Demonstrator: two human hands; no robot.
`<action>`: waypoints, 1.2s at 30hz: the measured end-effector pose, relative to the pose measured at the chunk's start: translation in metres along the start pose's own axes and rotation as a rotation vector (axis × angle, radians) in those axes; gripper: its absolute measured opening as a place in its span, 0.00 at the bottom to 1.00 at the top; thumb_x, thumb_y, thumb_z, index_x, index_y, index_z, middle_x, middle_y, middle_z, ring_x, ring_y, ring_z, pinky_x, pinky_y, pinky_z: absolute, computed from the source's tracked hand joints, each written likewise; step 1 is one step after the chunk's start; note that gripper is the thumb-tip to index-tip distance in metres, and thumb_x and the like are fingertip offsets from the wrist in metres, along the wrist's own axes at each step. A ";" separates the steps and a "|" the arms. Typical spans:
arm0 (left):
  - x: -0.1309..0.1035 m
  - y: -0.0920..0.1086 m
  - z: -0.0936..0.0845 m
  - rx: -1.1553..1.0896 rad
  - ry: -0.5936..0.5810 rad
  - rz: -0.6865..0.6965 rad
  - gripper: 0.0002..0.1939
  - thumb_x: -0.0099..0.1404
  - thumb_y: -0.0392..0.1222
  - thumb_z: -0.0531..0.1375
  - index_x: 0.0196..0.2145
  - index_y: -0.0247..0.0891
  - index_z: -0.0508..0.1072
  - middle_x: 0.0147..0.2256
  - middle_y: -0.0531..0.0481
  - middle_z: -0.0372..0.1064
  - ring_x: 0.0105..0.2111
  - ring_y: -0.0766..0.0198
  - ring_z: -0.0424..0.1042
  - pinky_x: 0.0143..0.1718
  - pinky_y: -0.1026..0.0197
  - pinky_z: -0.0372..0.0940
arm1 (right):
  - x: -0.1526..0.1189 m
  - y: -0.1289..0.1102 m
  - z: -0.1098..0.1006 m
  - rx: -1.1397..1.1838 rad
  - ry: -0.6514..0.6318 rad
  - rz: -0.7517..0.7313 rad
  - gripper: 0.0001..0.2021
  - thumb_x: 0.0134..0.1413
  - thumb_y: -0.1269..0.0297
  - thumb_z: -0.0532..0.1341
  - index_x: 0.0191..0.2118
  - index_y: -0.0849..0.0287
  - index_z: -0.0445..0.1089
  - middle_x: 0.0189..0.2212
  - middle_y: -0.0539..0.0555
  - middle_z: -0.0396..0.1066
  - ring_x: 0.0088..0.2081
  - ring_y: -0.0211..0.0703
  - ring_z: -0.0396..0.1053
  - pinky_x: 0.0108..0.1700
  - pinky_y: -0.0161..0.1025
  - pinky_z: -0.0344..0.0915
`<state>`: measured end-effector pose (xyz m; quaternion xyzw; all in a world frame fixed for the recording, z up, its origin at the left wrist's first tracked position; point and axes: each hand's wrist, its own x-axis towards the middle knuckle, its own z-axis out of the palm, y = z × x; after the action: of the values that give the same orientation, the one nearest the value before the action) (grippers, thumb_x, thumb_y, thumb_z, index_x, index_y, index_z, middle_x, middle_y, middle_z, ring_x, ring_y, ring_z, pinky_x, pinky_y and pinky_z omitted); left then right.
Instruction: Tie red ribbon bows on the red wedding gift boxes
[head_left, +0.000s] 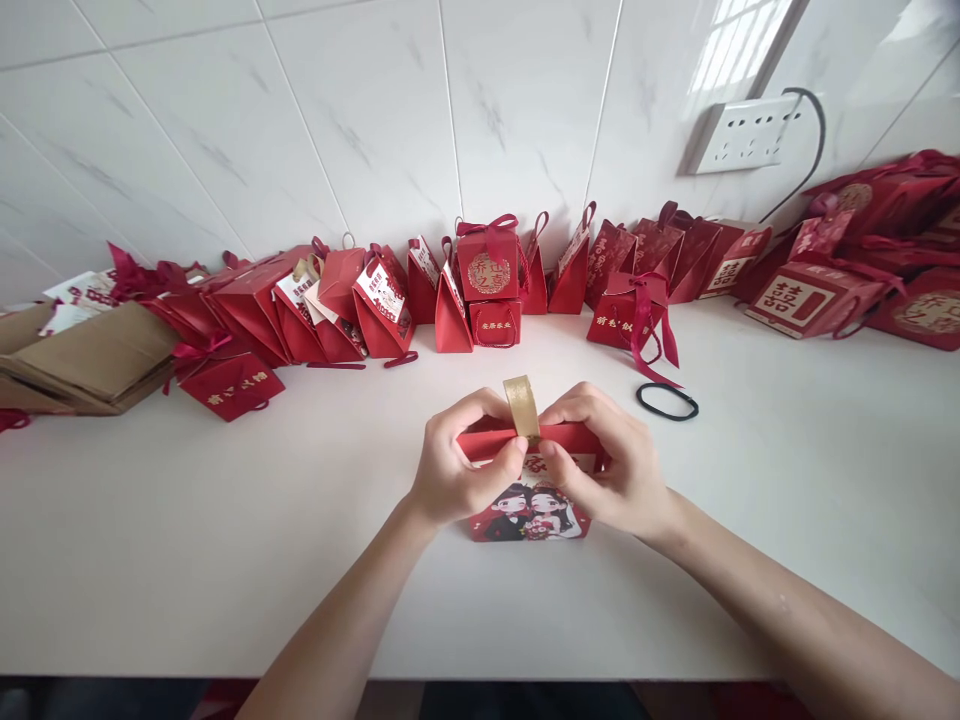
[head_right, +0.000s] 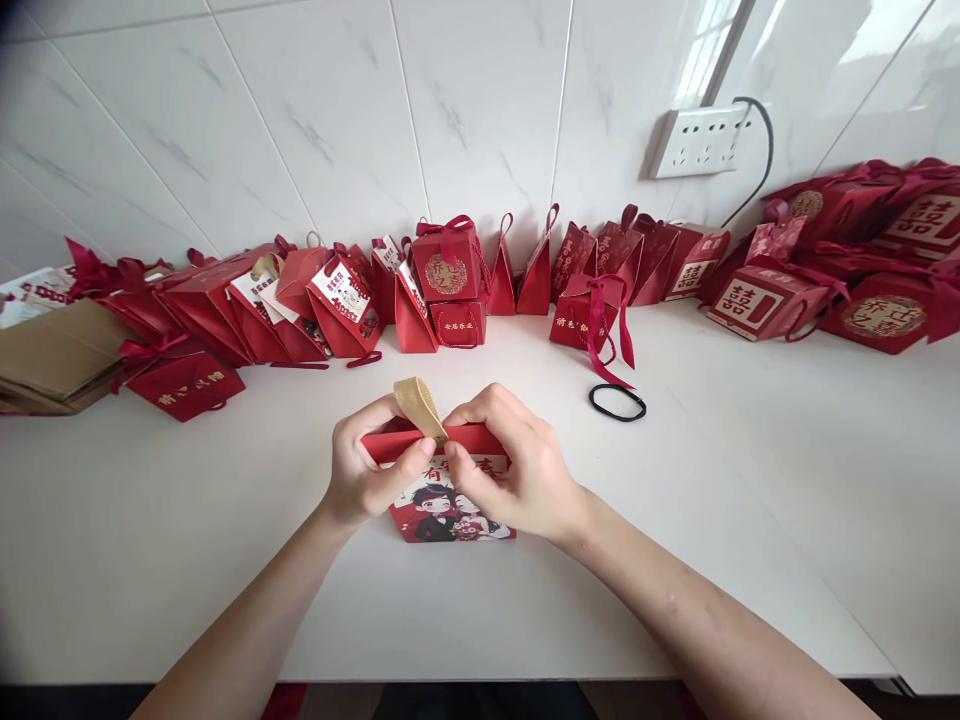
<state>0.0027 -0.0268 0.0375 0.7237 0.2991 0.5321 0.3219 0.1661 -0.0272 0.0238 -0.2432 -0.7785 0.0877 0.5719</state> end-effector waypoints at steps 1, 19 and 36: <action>0.000 0.000 0.000 -0.009 -0.003 -0.007 0.01 0.56 0.34 0.59 0.27 0.35 0.69 0.23 0.53 0.66 0.23 0.69 0.66 0.25 0.67 0.64 | 0.000 0.000 0.000 -0.003 -0.002 0.008 0.05 0.54 0.75 0.58 0.36 0.59 0.65 0.28 0.51 0.66 0.27 0.36 0.64 0.27 0.34 0.62; -0.003 -0.004 0.002 0.042 0.113 0.036 0.07 0.57 0.34 0.61 0.22 0.35 0.70 0.21 0.54 0.66 0.22 0.70 0.64 0.24 0.67 0.61 | -0.001 -0.001 0.000 -0.016 -0.023 0.026 0.05 0.58 0.75 0.55 0.36 0.58 0.65 0.27 0.51 0.64 0.28 0.37 0.61 0.28 0.36 0.60; -0.002 -0.005 0.004 -0.062 0.057 0.019 0.04 0.58 0.34 0.59 0.26 0.35 0.70 0.23 0.53 0.66 0.24 0.69 0.66 0.26 0.67 0.62 | 0.000 0.000 -0.002 0.018 -0.036 0.039 0.04 0.55 0.74 0.58 0.35 0.58 0.67 0.26 0.51 0.65 0.28 0.37 0.63 0.28 0.36 0.61</action>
<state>0.0055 -0.0262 0.0312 0.7008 0.2844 0.5646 0.3304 0.1675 -0.0272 0.0247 -0.2514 -0.7829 0.1102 0.5583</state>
